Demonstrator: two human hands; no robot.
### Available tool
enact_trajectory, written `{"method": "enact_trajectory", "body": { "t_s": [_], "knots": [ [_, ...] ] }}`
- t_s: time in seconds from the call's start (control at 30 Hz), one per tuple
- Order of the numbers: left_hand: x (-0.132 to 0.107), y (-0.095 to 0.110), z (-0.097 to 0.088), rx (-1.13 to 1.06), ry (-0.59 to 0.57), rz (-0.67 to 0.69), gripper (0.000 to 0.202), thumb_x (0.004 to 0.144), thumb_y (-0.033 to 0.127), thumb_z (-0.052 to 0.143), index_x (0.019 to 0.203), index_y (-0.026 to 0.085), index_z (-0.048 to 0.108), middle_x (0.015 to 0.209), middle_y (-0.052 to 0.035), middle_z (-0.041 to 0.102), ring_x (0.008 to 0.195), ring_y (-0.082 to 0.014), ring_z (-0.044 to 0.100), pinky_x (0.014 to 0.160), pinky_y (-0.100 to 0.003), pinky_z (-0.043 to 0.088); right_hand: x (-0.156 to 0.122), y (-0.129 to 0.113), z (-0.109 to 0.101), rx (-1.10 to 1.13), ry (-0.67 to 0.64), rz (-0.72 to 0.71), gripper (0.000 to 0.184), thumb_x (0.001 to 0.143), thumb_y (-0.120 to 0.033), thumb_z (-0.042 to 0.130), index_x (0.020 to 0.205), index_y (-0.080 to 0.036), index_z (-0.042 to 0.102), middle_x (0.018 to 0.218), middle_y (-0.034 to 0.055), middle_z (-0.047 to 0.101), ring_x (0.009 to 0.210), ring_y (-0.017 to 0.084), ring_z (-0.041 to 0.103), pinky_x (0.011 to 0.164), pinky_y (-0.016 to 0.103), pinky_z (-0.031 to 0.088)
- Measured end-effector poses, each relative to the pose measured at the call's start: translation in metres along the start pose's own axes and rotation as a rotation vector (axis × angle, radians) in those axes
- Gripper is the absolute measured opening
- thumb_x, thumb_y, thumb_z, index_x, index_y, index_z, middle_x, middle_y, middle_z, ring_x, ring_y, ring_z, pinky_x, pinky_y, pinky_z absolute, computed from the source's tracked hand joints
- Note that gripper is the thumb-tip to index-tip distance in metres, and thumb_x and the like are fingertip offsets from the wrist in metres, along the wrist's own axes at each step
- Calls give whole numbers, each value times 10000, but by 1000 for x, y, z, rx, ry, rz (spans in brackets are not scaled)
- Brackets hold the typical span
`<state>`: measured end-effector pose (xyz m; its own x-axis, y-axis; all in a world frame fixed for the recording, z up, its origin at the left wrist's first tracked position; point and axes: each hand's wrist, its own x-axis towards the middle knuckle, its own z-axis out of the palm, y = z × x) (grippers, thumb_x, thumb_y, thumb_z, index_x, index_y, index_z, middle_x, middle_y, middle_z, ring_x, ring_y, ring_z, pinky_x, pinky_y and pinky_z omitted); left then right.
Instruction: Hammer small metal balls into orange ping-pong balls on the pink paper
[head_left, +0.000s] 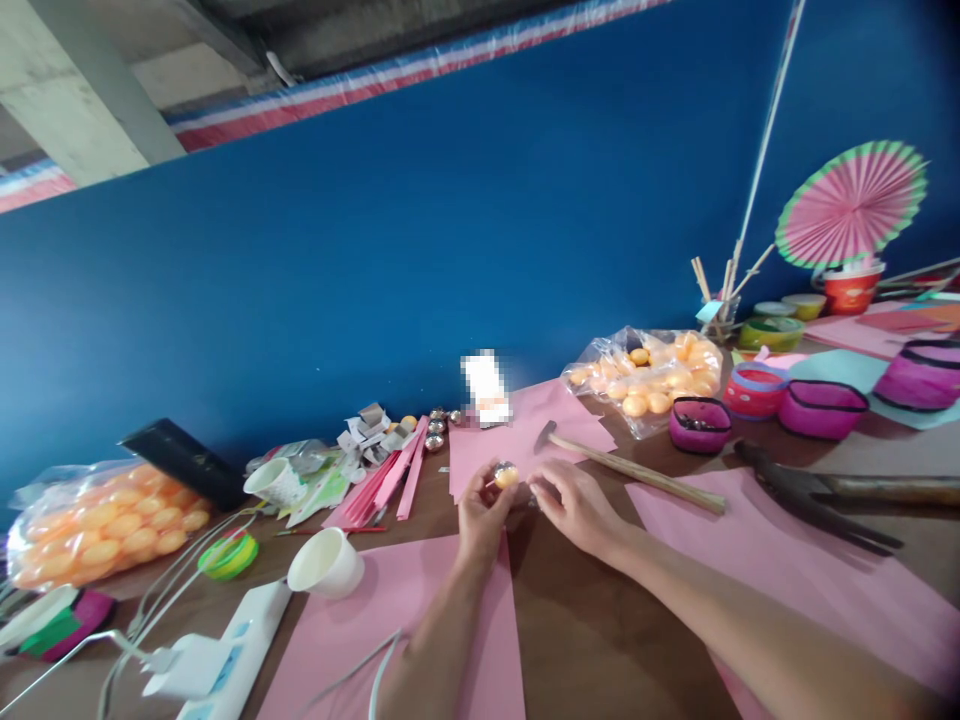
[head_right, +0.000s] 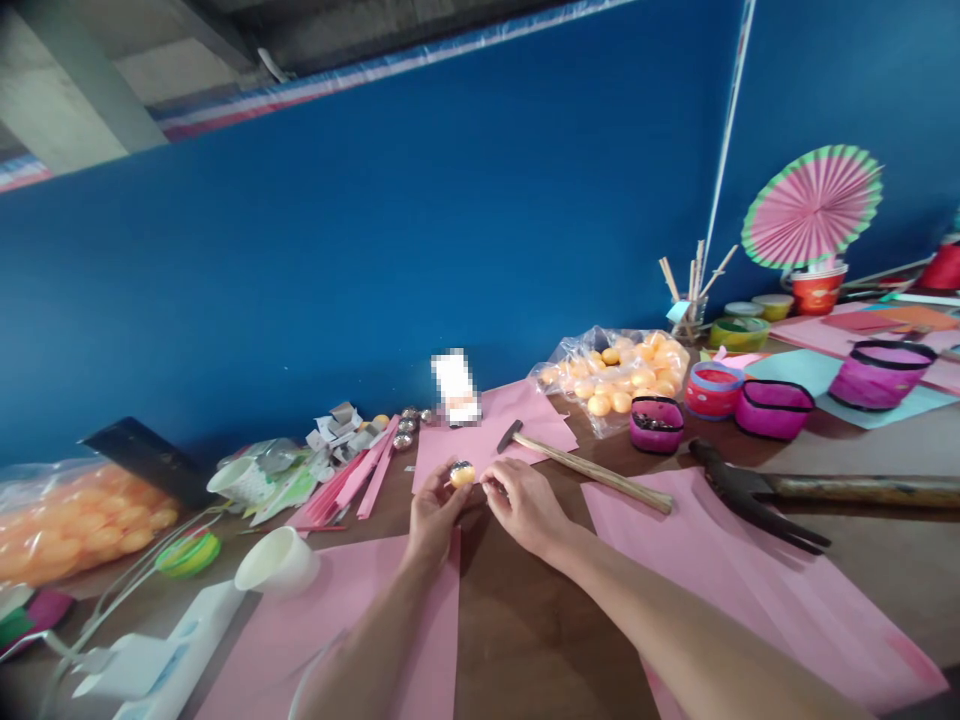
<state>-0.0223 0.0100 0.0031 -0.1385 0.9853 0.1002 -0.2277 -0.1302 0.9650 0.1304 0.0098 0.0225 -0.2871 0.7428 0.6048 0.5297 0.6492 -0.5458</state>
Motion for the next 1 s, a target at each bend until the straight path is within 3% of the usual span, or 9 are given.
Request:
{"method": "enact_trajectory", "body": {
  "t_s": [0.2,0.37,0.67,1.0],
  "knots": [
    [-1,1,1,81,-15,25,532,629,254,691,1126,180,515,1029,-97,620,873,-176,604,790,-321,473,2,4,-1,123,8,118,116,813,-206,450,729,-186,528,708,17,601,636,136,553,596,235,421],
    [-3,4,3,107,-29,35,522,633,256,686,1119,171,517,1012,-101,624,861,-183,606,768,-323,482,3,4,-2,244,23,152,76,787,-195,490,803,-180,564,782,30,642,711,146,596,655,243,455],
    [-4,4,5,154,-5,46,482,597,250,709,1049,162,567,958,-98,647,826,-187,617,722,-299,497,5,2,-5,282,8,192,129,773,-162,445,781,-180,573,758,11,640,661,131,577,628,244,445],
    [-4,2,3,181,-29,55,493,622,261,692,1083,165,546,1003,-104,633,862,-197,613,753,-317,493,6,3,-5,332,30,262,176,798,-300,459,745,-176,571,701,2,615,640,137,557,601,247,427]
  ]
}}
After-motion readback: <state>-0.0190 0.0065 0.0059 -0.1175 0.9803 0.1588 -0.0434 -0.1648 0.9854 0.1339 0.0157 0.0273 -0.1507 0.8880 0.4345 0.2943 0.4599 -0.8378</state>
